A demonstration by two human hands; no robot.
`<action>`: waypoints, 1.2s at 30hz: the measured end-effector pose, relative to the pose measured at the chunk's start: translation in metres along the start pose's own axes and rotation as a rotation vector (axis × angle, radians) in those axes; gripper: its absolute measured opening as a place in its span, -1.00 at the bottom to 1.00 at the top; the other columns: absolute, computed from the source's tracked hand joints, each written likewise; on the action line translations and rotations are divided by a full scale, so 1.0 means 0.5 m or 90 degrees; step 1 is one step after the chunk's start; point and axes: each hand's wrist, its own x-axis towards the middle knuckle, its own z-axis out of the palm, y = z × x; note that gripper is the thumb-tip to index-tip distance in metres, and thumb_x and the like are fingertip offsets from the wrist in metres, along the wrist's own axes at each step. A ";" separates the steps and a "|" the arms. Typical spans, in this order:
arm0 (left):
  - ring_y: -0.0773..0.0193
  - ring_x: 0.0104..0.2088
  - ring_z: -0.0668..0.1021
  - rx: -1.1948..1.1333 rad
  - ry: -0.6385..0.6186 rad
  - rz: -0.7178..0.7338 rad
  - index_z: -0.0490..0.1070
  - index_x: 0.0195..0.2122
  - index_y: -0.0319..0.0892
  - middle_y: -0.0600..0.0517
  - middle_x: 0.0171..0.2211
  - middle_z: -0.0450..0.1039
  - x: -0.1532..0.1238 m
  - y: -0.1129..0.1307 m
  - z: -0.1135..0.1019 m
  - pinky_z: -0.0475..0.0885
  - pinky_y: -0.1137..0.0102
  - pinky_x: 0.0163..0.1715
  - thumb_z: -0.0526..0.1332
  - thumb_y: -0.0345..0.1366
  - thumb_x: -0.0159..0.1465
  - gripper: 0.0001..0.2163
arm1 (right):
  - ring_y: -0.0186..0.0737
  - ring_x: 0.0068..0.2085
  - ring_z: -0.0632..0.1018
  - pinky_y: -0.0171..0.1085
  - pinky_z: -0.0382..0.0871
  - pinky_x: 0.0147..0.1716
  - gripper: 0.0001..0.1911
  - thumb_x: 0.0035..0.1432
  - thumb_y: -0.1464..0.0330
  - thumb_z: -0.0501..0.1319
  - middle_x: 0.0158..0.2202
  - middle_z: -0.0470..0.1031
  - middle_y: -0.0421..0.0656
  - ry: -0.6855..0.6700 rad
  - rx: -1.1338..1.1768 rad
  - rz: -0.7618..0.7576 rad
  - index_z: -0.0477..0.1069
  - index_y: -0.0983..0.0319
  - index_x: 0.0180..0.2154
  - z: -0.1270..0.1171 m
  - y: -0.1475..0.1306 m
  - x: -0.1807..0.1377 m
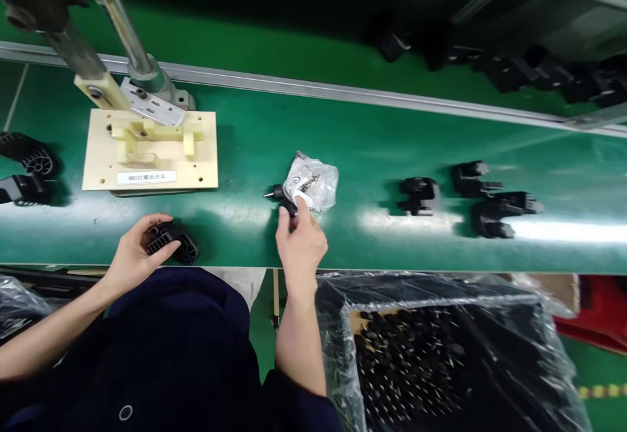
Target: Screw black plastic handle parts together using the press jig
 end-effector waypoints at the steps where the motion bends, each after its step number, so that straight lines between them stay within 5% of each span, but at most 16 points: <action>1: 0.28 -0.33 0.54 0.004 0.013 -0.008 0.39 -0.11 -0.17 -0.02 -0.21 0.47 0.003 -0.001 -0.002 0.49 0.39 -0.32 0.30 -0.22 0.07 -0.65 | -0.13 -0.40 0.47 -0.21 0.26 -0.38 -0.54 0.16 0.18 0.10 -0.47 0.47 -0.11 -0.010 -0.012 0.001 0.38 0.27 0.03 0.000 0.001 0.000; 6: 0.23 -0.28 0.54 -0.013 0.072 -0.048 0.39 -0.10 -0.18 -0.01 -0.26 0.46 0.005 0.001 -0.011 0.49 0.35 -0.25 0.30 -0.22 0.07 -0.64 | -0.13 -0.38 0.49 -0.23 0.23 -0.41 -0.54 0.12 0.18 0.13 -0.23 0.51 0.00 0.012 -0.034 0.012 0.36 0.28 0.01 0.000 0.000 -0.016; 14: 0.33 -0.42 0.53 -0.038 0.164 -0.013 0.38 -0.18 -0.19 0.05 -0.32 0.46 -0.002 0.014 0.011 0.48 0.45 -0.40 0.33 -0.25 0.03 -0.67 | -0.24 -0.49 0.41 -0.23 0.34 -0.40 -0.70 0.06 0.22 0.23 -0.55 0.35 -0.21 0.032 0.203 -0.001 0.38 0.28 -0.21 0.031 -0.005 -0.061; 16: 0.34 -0.41 0.51 -0.022 0.194 0.008 0.38 -0.18 -0.19 0.04 -0.31 0.46 -0.004 0.016 0.018 0.46 0.46 -0.41 0.33 -0.25 0.03 -0.67 | -0.28 -0.47 0.43 -0.26 0.37 -0.42 -0.73 0.06 0.23 0.25 -0.45 0.41 -0.18 -0.015 0.384 -0.026 0.37 0.24 -0.22 0.029 -0.021 -0.093; 20: 0.34 -0.36 0.50 0.007 0.234 0.061 0.35 -0.16 -0.19 0.03 -0.28 0.44 -0.012 0.019 0.033 0.44 0.47 -0.38 0.31 -0.25 0.07 -0.68 | -0.26 -0.30 0.52 -0.28 0.44 -0.34 -0.76 0.05 0.27 0.30 -0.24 0.47 -0.12 -0.266 0.742 -0.125 0.35 0.16 -0.22 0.022 -0.078 -0.160; 22: 0.33 -0.32 0.51 0.023 0.251 0.104 0.34 -0.14 -0.19 0.02 -0.26 0.43 -0.017 0.020 0.039 0.44 0.46 -0.35 0.30 -0.26 0.09 -0.68 | -0.30 -0.35 0.51 -0.30 0.43 -0.36 -0.77 0.05 0.29 0.31 -0.24 0.47 -0.15 -0.345 0.808 -0.140 0.35 0.15 -0.23 0.024 -0.107 -0.178; 27: 0.32 -0.26 0.50 0.065 0.270 0.244 0.32 -0.11 -0.16 0.02 -0.24 0.39 -0.028 0.019 0.041 0.44 0.45 -0.29 0.31 -0.33 0.10 -0.67 | -0.40 -0.47 0.40 -0.35 0.36 -0.43 -0.77 0.03 0.29 0.33 -0.34 0.45 -0.20 -0.347 0.793 -0.137 0.38 0.17 -0.25 0.040 -0.135 -0.180; 32: 0.30 -0.23 0.49 0.032 0.307 0.339 0.28 -0.05 -0.15 0.00 -0.24 0.36 -0.032 0.013 0.045 0.45 0.41 -0.27 0.30 -0.45 0.09 -0.60 | -0.30 -0.32 0.47 -0.30 0.42 -0.30 -0.55 -0.09 0.24 0.42 -0.21 0.46 -0.14 -0.209 0.771 -0.031 0.39 0.16 -0.13 0.060 -0.143 -0.192; 36: 0.27 -0.22 0.49 -0.042 0.283 0.356 0.24 -0.02 -0.13 -0.01 -0.23 0.36 -0.042 0.012 0.063 0.46 0.34 -0.23 0.26 -0.52 0.09 -0.57 | -0.14 -0.05 0.50 -0.17 0.39 0.00 -0.48 0.03 0.06 0.30 -0.07 0.48 -0.09 -0.343 0.962 0.065 0.38 0.15 -0.02 0.076 -0.170 -0.222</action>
